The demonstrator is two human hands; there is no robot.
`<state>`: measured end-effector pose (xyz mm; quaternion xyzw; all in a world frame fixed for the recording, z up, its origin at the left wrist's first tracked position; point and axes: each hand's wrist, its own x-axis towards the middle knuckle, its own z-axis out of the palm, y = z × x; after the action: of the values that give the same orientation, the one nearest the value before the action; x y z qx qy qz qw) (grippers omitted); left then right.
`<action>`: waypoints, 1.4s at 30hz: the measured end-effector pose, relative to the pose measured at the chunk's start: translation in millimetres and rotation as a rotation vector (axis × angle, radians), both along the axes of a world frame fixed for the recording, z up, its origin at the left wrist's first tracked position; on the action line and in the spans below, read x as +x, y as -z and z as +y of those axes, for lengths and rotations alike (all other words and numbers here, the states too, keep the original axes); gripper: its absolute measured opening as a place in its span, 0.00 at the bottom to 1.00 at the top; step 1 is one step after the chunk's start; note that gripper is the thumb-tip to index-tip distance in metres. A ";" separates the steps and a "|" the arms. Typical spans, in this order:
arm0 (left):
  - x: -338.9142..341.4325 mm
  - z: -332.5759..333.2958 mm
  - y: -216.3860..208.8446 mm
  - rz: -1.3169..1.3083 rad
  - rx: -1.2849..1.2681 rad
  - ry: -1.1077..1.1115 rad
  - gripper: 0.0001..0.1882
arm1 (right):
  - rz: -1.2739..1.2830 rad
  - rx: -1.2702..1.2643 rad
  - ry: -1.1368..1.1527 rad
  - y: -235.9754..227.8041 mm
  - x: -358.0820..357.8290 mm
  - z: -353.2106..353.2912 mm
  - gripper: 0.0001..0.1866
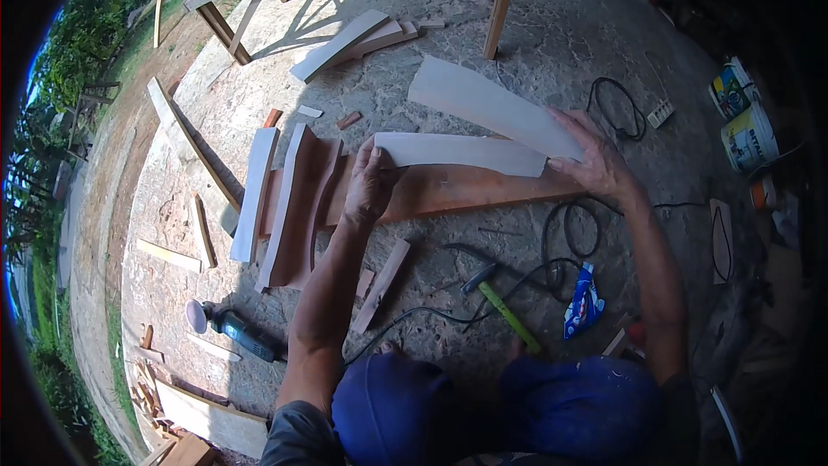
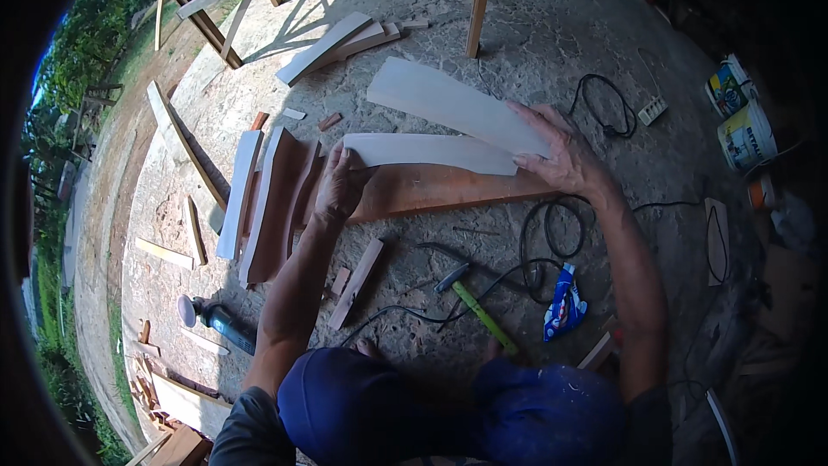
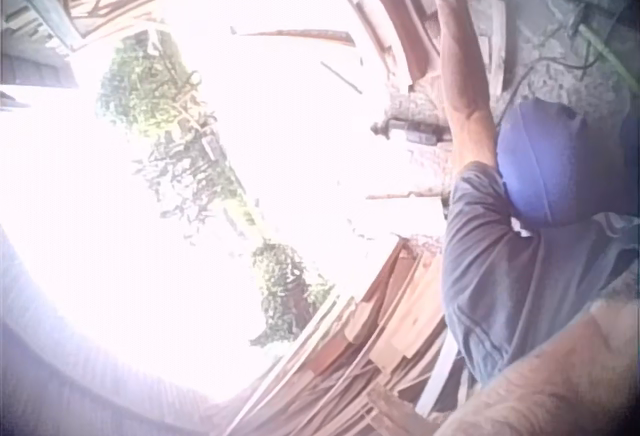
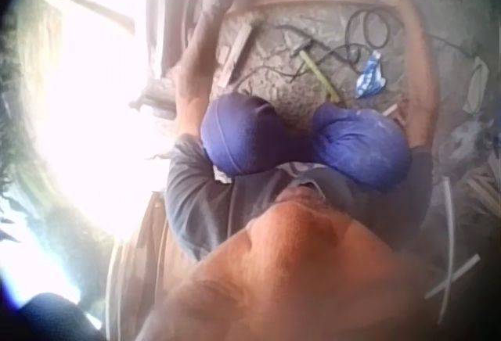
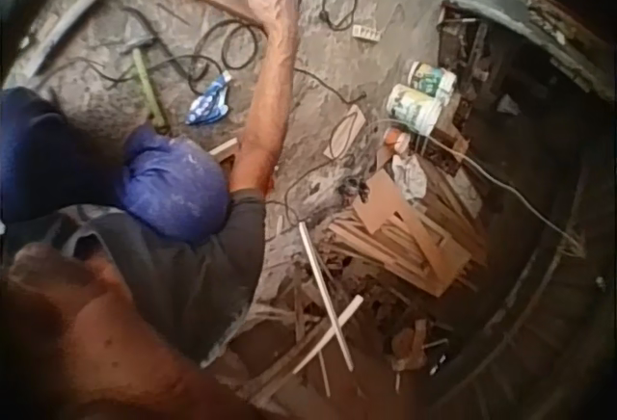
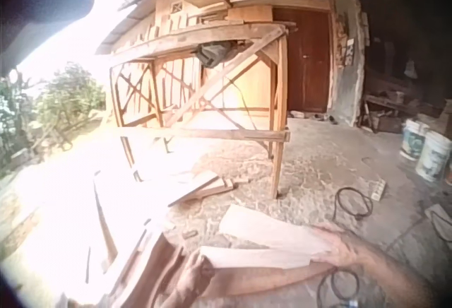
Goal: The person sits on the ground and uses a hammer to drive nails into a curved wooden piece. They then apply glue to a white strip and attach it to the wood, pressing it down to secure the bond.
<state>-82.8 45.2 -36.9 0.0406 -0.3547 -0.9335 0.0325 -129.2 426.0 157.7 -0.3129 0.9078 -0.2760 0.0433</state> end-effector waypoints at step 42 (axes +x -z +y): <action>37.1 -1.0 -29.9 -0.357 -0.770 -0.323 0.19 | 0.012 0.330 -0.294 101.4 -69.7 -44.3 0.40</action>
<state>-45.7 44.2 -7.0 0.2407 -0.6654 -0.6948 0.1288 -198.9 381.7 56.3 -0.4321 0.8855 -0.1128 0.1284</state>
